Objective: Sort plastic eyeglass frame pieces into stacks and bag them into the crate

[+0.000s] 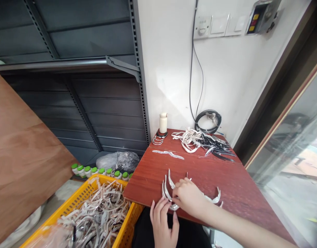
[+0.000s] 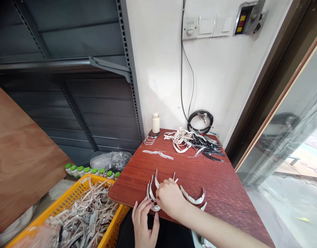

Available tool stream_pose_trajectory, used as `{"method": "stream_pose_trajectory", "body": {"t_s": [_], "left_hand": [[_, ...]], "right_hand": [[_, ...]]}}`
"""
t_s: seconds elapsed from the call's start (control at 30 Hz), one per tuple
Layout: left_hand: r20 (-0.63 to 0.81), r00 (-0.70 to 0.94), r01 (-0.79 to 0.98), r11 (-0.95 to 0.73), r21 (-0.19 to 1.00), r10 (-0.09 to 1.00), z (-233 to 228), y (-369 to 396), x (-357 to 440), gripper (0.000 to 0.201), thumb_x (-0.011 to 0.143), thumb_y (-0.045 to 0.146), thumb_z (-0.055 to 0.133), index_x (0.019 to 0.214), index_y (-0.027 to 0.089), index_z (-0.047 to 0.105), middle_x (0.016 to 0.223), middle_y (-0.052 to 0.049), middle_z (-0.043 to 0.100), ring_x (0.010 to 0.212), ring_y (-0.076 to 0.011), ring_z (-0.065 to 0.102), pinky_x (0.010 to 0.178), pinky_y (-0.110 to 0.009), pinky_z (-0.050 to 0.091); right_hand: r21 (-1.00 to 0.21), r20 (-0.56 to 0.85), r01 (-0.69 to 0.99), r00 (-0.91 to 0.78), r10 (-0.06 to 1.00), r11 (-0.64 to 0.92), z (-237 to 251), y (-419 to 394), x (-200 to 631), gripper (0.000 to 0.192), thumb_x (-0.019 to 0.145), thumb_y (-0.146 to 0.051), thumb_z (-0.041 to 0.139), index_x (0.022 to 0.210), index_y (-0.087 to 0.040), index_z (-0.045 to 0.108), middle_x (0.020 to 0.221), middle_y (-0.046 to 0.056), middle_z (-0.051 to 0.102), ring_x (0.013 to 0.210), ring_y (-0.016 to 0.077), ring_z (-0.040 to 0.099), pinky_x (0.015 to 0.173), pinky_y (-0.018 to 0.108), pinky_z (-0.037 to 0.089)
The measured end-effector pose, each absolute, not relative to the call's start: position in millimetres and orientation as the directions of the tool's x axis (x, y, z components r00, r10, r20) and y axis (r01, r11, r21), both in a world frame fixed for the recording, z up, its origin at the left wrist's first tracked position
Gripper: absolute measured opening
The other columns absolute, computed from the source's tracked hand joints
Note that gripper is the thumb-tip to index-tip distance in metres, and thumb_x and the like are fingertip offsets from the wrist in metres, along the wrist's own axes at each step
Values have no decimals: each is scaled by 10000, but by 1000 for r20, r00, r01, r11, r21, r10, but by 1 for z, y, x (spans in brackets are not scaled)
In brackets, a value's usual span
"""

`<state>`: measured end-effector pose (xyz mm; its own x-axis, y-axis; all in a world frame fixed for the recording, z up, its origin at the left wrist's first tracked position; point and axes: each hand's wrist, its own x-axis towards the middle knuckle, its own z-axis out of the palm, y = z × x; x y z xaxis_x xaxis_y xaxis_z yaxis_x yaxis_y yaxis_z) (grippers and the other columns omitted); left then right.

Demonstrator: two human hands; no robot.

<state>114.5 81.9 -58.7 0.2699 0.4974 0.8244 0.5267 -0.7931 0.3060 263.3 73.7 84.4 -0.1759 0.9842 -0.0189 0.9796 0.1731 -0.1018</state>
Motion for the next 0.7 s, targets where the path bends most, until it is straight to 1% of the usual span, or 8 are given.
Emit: {"method": "stream_pose_trajectory", "body": {"t_s": [0.13,0.23,0.3,0.37,0.47,0.53,0.6,0.7], "left_hand": [[812,305,541,-792,282,497,-57,82,113,307,859,128,522,1148,214,575,1149,-64,650,1181,-189,565,1158,-432,259],[813,302,542,-791,283,498,-57,83,112,303,860,134,521,1148,210,576,1153,-65,646,1183,-190,564,1152,-426,273],[814,284,544,-784,298,507,-58,83,113,314,863,146,527,1172,190,569,1166,-76,637,1193,-192,557,1150,-417,282],[813,259,547,-773,321,521,-60,83,114,334,869,160,532,1203,161,554,1181,-90,626,1201,-193,550,1148,-408,293],[807,244,553,-760,341,539,-62,82,115,346,875,159,533,1220,144,545,1194,-97,617,1203,-193,546,1151,-408,296],[807,250,557,-761,332,535,-62,82,115,338,875,151,532,1212,155,556,1196,-92,618,1198,-192,550,1147,-409,299],[811,259,560,-765,317,525,-60,82,114,329,874,146,531,1199,178,574,1197,-84,620,1190,-194,557,1131,-412,318],[813,264,567,-765,305,520,-57,82,112,318,871,131,521,1164,222,606,1194,-69,624,1177,-198,571,1102,-421,353]], "right_hand": [[-46,-40,990,-135,990,133,82,78,264,180,909,-178,569,830,-172,730,897,70,722,882,220,636,798,327,386],[-72,33,994,-78,996,80,83,72,267,95,899,-205,614,887,-191,708,927,43,704,882,207,631,794,319,382],[-121,82,988,-87,993,97,84,64,268,69,880,-282,673,890,-216,691,926,14,688,888,199,616,800,313,378],[-119,102,983,-129,986,140,82,56,267,110,862,-333,707,873,-226,687,919,6,678,894,202,599,797,312,374],[-45,98,979,-196,976,201,72,49,263,96,898,-284,670,831,-220,694,886,12,679,877,201,587,770,311,363],[-25,109,979,-198,974,202,64,47,260,137,922,-221,631,798,-215,691,851,11,677,848,193,586,755,310,355],[-59,133,985,-155,979,164,58,46,257,142,916,-176,627,794,-215,688,844,7,675,839,188,587,759,310,353],[-182,170,979,-56,984,87,57,42,258,120,908,-158,627,860,-245,693,894,-7,673,872,187,589,785,311,353]]}}
